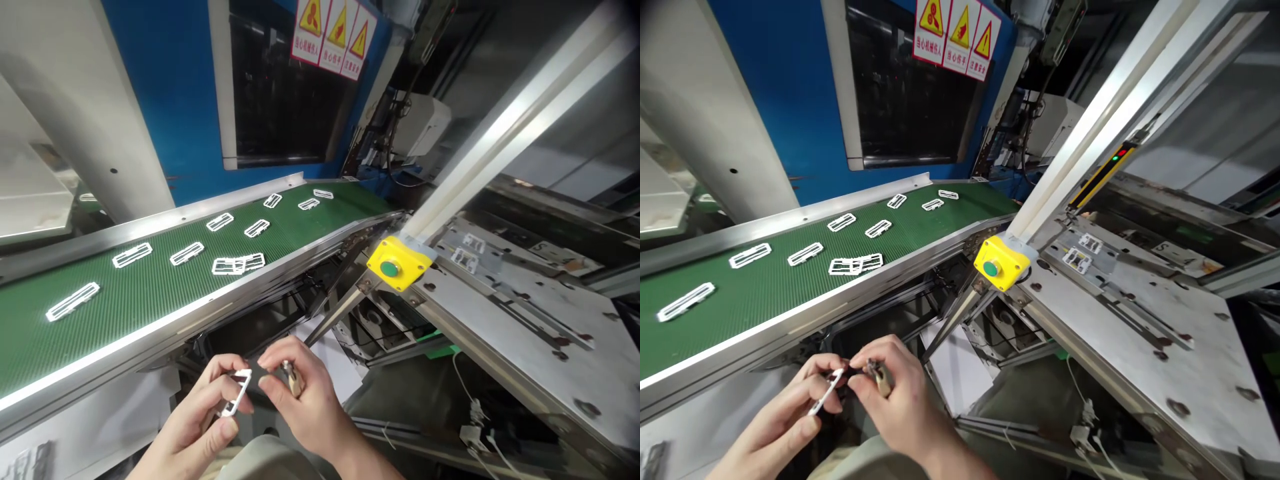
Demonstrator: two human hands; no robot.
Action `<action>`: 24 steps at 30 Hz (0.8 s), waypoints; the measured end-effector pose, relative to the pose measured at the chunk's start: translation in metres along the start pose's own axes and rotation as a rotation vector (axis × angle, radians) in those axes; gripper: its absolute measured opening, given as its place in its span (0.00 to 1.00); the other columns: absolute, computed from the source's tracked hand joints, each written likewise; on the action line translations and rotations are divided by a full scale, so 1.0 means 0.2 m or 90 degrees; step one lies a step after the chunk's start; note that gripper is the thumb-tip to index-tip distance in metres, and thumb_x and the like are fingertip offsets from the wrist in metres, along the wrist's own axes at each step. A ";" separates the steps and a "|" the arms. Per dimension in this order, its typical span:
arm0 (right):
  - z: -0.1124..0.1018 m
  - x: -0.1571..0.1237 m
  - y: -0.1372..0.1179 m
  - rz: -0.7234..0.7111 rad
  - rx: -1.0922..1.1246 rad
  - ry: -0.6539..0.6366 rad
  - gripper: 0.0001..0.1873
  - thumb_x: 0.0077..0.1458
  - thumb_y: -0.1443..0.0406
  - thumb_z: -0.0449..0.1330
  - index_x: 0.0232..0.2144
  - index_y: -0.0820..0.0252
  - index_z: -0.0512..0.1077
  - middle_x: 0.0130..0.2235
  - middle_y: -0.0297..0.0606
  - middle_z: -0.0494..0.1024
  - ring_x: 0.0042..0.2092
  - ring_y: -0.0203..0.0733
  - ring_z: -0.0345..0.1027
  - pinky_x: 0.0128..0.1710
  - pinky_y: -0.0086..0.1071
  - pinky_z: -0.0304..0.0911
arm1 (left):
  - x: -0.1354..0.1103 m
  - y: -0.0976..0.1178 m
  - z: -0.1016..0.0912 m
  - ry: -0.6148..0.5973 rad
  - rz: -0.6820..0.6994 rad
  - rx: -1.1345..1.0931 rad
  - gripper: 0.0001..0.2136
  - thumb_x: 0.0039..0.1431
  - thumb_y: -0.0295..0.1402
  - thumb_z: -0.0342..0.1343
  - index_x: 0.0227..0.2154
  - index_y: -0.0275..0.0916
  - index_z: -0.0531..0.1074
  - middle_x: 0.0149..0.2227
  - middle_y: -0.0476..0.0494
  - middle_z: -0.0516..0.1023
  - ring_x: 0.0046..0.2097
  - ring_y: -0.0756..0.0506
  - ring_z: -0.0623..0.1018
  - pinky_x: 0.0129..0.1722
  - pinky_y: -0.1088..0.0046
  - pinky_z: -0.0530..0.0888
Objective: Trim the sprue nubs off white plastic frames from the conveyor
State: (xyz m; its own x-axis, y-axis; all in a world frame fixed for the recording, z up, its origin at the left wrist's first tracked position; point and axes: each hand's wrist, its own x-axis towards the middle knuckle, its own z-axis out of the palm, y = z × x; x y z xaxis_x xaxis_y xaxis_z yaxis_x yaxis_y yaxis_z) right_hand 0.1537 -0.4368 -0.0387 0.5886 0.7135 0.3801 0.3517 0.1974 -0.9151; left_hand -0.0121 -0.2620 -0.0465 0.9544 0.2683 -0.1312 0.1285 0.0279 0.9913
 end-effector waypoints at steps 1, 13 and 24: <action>0.01 0.00 -0.01 -0.004 0.008 0.016 0.08 0.73 0.69 0.68 0.50 0.50 0.79 0.49 0.36 0.84 0.52 0.43 0.81 0.55 0.37 0.76 | 0.00 -0.03 -0.01 0.013 0.010 0.012 0.19 0.68 0.61 0.65 0.41 0.51 0.85 0.58 0.36 0.74 0.59 0.33 0.75 0.51 0.65 0.80; 0.10 0.05 -0.03 -0.091 -0.045 -0.068 0.09 0.74 0.70 0.65 0.48 0.49 0.75 0.45 0.33 0.82 0.49 0.41 0.79 0.50 0.33 0.73 | -0.05 -0.06 0.02 0.135 0.111 0.199 0.07 0.76 0.45 0.64 0.46 0.51 0.81 0.60 0.40 0.70 0.59 0.39 0.78 0.54 0.70 0.79; 0.12 0.05 -0.05 0.045 0.081 -0.110 0.04 0.75 0.63 0.66 0.43 0.52 0.75 0.42 0.32 0.84 0.45 0.39 0.81 0.49 0.32 0.73 | -0.09 -0.10 0.03 0.225 0.115 0.203 0.08 0.75 0.45 0.64 0.43 0.50 0.80 0.59 0.40 0.69 0.57 0.39 0.78 0.53 0.70 0.80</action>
State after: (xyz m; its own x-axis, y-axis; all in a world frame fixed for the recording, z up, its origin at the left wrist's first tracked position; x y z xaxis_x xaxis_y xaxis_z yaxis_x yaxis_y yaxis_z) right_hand 0.1390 -0.4156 -0.0288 0.4715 0.8308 0.2957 0.2128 0.2182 -0.9524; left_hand -0.0306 -0.2723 -0.0642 0.8267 0.5524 0.1074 0.0983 -0.3297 0.9390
